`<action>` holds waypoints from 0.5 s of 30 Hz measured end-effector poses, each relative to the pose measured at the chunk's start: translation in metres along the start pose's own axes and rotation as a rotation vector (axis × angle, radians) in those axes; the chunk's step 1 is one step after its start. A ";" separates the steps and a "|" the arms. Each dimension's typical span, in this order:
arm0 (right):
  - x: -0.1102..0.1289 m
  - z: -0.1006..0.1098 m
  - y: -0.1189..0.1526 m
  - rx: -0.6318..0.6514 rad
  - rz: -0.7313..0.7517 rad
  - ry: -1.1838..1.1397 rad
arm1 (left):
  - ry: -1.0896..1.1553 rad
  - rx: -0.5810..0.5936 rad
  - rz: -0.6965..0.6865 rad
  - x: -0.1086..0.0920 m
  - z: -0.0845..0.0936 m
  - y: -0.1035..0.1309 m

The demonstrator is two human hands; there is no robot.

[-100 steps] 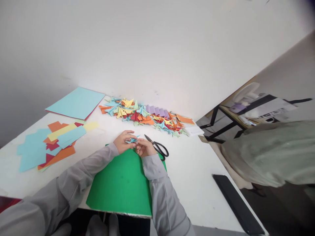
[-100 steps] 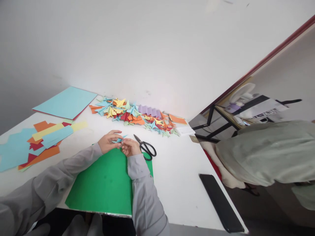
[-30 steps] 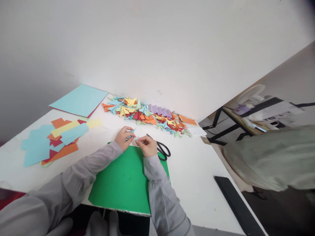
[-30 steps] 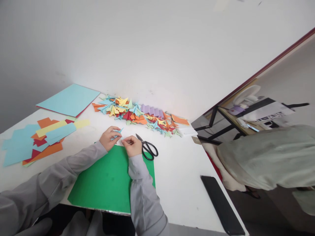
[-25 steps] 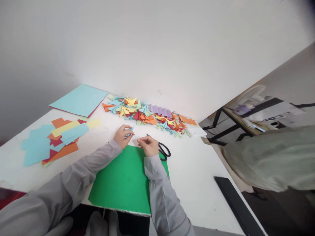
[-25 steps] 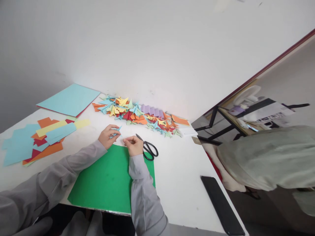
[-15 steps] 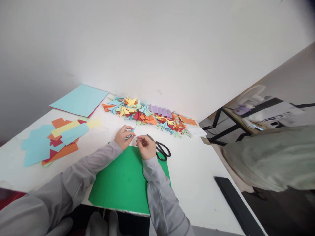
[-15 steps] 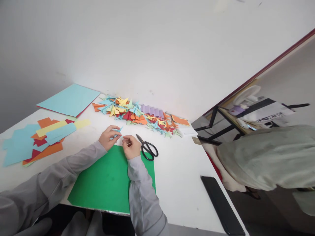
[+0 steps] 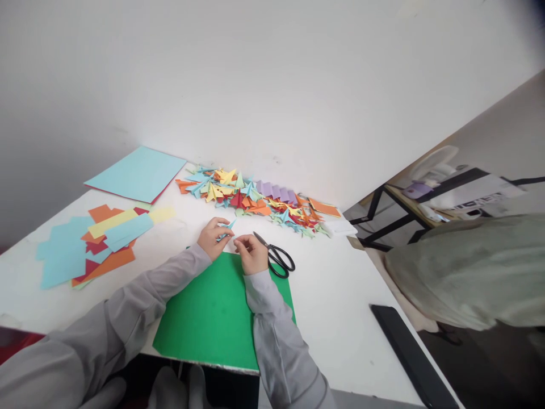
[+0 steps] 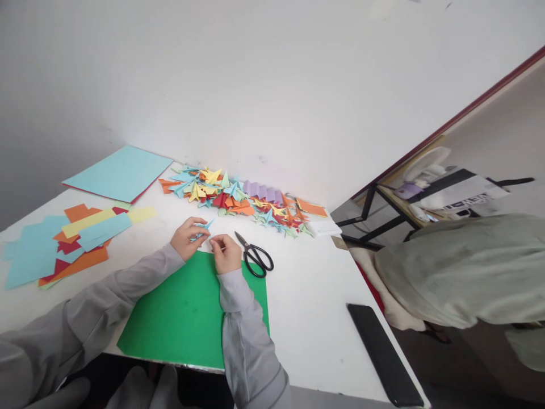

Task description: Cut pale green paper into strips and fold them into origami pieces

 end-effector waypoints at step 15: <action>-0.008 0.007 -0.003 -0.110 -0.047 0.341 | 0.151 -0.087 0.076 0.004 0.002 -0.004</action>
Point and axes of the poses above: each hand's wrist, its own y-axis away from the middle knuckle, its own z-axis out of the back of the hand, x = y × z, the point moved 1 cm from there along -y, towards the middle knuckle, and after that the axes turned 4 degrees about -x, right-handed, at the moved point
